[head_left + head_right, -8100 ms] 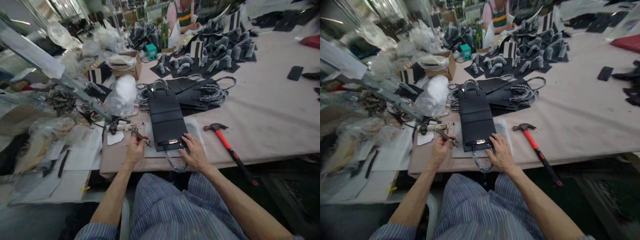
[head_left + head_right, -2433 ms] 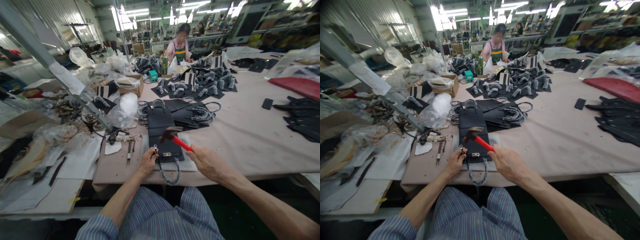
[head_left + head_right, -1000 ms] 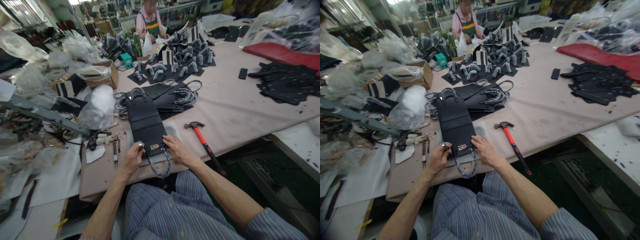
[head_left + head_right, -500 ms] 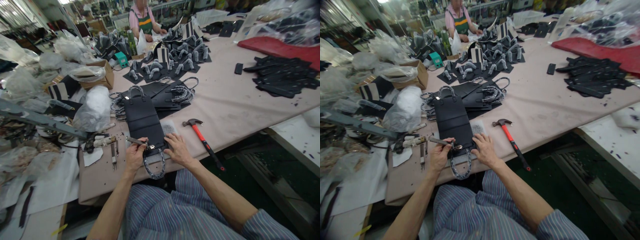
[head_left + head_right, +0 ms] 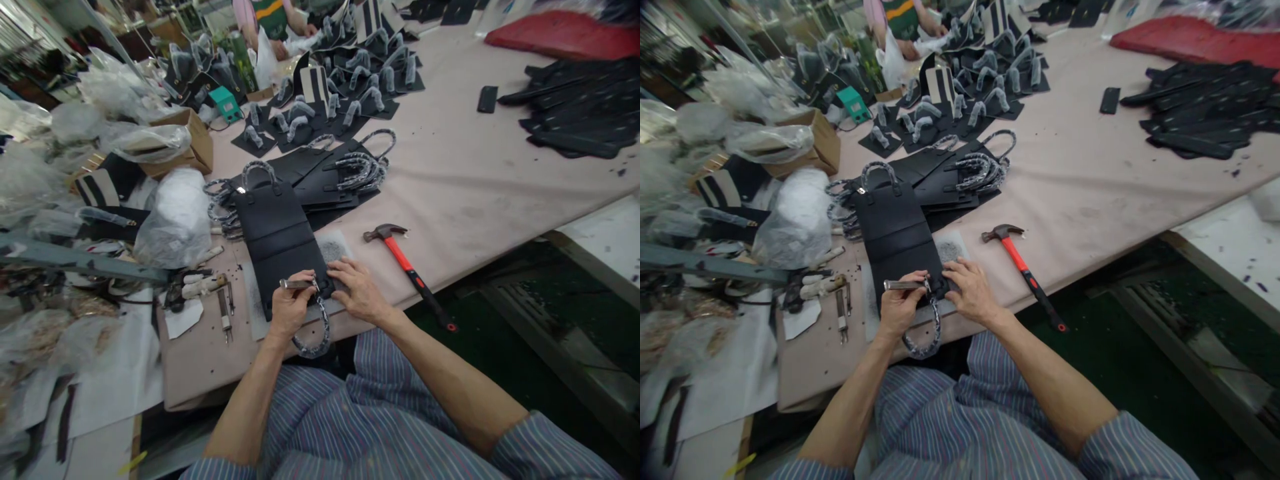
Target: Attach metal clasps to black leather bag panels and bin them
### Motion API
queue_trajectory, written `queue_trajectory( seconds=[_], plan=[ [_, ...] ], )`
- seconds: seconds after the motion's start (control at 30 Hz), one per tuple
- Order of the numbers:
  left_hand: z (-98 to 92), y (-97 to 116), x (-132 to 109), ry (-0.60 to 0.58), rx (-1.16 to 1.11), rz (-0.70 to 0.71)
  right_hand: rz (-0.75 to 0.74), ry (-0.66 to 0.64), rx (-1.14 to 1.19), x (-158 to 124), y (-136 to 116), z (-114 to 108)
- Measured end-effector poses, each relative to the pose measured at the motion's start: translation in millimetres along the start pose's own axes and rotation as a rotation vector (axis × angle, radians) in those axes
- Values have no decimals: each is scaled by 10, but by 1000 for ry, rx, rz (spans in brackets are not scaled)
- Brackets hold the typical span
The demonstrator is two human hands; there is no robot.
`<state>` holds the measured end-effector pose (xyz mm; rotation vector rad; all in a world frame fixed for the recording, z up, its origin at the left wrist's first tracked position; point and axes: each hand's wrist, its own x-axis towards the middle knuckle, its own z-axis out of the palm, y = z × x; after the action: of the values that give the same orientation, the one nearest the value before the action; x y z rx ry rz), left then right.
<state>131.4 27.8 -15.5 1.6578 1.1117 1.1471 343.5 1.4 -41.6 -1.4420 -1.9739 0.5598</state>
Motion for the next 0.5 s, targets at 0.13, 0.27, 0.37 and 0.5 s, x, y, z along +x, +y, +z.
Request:
queue_trajectory(
  seconds=[0.13,0.27,0.37,0.5],
  plan=[
    [20,30,5,-41,65,52,8,3,7,-2,-18,-13],
    [28,48,14,-53,99,78,11,-1,5,-2,-21,-17],
    [30,45,21,-58,125,80,14,2,3,-2,-16,-11],
    [32,32,24,-52,156,85,16,8,7,-3,-20,-12]
  ],
)
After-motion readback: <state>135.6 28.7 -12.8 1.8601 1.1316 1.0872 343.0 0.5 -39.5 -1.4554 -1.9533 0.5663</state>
